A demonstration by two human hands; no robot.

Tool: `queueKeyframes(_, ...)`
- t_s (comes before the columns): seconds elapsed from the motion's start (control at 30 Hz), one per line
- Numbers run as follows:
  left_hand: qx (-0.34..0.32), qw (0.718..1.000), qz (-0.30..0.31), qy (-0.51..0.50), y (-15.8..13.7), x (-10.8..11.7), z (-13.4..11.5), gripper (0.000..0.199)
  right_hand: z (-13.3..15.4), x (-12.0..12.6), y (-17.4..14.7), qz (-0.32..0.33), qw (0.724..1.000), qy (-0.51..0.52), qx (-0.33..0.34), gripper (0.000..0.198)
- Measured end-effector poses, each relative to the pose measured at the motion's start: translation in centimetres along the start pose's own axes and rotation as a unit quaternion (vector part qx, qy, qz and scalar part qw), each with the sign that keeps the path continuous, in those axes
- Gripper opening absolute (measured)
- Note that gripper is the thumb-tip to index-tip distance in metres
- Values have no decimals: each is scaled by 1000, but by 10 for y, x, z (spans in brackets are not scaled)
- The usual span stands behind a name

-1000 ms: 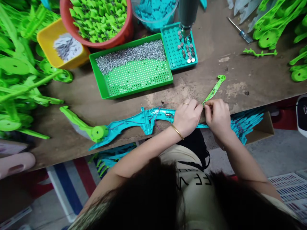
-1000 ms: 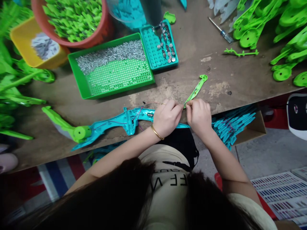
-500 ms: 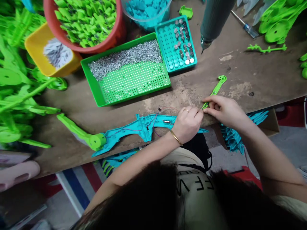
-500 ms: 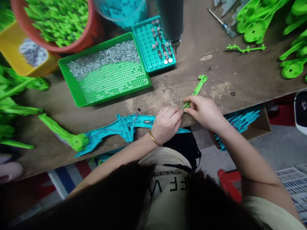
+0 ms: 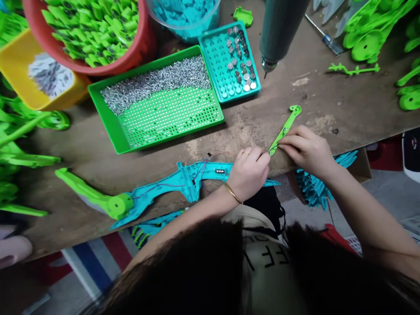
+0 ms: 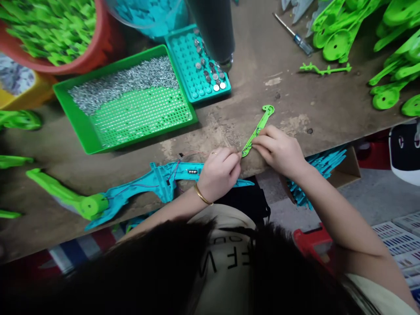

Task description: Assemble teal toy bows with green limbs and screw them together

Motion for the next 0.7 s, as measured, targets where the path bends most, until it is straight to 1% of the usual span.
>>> queueKeyframes(0.1,-1,998,57,-6,6,-3,-1,28,-2,1,4,9,1000,3,1,15)
queueKeyframes(0.17,-8,997,81,-7,9,-4,-4,41,-4,2,7,1,1000,23,-10,13)
queueKeyframes(0.23,-15,995,96,-2,11,-6,-5,47,-6,3,9,-8,999,32,-18,12)
queueKeyframes(0.53,0,991,137,-9,17,-8,-6,47,-11,2,6,-22,999,-20,-11,17)
queueKeyframes(0.63,3,991,130,-12,18,-8,-6,46,-14,4,2,-37,998,-44,-5,17)
queueKeyframes(0.7,1,993,120,-11,18,-8,-6,46,-13,2,-1,-28,997,-73,14,19)
Point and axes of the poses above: each hand's wrist, its own y-axis towards the middle knuckle, its own x-axis out of the back of the hand, z = x × y, the point moved 7 cm from there along y, towards the middle knuckle, and after that the axes turned 11 degrees about y, right-handed, at the moved point
